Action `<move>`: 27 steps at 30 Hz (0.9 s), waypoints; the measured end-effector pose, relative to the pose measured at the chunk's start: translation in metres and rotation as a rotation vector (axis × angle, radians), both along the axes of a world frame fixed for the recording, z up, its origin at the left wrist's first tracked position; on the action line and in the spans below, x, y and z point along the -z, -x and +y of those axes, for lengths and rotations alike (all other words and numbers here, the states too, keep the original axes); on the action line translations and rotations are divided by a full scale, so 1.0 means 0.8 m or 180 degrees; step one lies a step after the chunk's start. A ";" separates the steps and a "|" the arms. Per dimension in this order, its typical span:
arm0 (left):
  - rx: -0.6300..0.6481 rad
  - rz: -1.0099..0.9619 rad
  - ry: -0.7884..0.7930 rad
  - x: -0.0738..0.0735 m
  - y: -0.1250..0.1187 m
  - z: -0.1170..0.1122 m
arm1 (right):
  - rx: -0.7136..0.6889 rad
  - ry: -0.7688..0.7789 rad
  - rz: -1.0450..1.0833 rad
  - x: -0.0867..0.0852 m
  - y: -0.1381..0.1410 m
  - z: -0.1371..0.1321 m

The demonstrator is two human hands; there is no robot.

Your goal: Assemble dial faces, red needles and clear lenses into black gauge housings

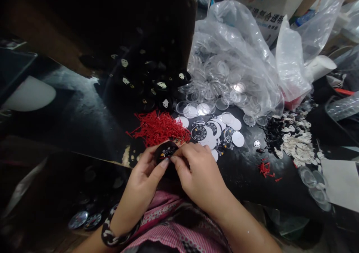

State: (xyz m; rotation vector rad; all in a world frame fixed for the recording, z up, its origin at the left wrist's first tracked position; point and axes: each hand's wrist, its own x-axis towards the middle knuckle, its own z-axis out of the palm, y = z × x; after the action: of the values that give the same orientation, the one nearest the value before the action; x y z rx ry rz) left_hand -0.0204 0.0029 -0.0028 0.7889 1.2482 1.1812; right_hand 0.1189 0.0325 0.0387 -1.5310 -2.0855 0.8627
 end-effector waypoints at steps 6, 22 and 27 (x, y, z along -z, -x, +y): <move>0.0048 0.0485 -0.0364 -0.004 0.007 -0.005 | 0.0025 0.0047 0.0135 0.000 0.005 -0.012; -0.0073 -0.0651 0.0828 0.009 0.005 -0.002 | -0.0547 -0.1142 -0.0927 0.003 0.008 0.012; -0.0103 -0.0687 0.0832 0.023 -0.007 -0.004 | -0.0034 -0.0365 -0.0577 -0.009 0.005 0.010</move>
State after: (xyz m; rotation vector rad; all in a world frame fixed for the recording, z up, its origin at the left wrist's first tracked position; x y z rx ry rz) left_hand -0.0150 -0.0005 -0.0211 0.4376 1.2077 1.0712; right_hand 0.1150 0.0406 0.0458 -1.5897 -2.2299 0.6157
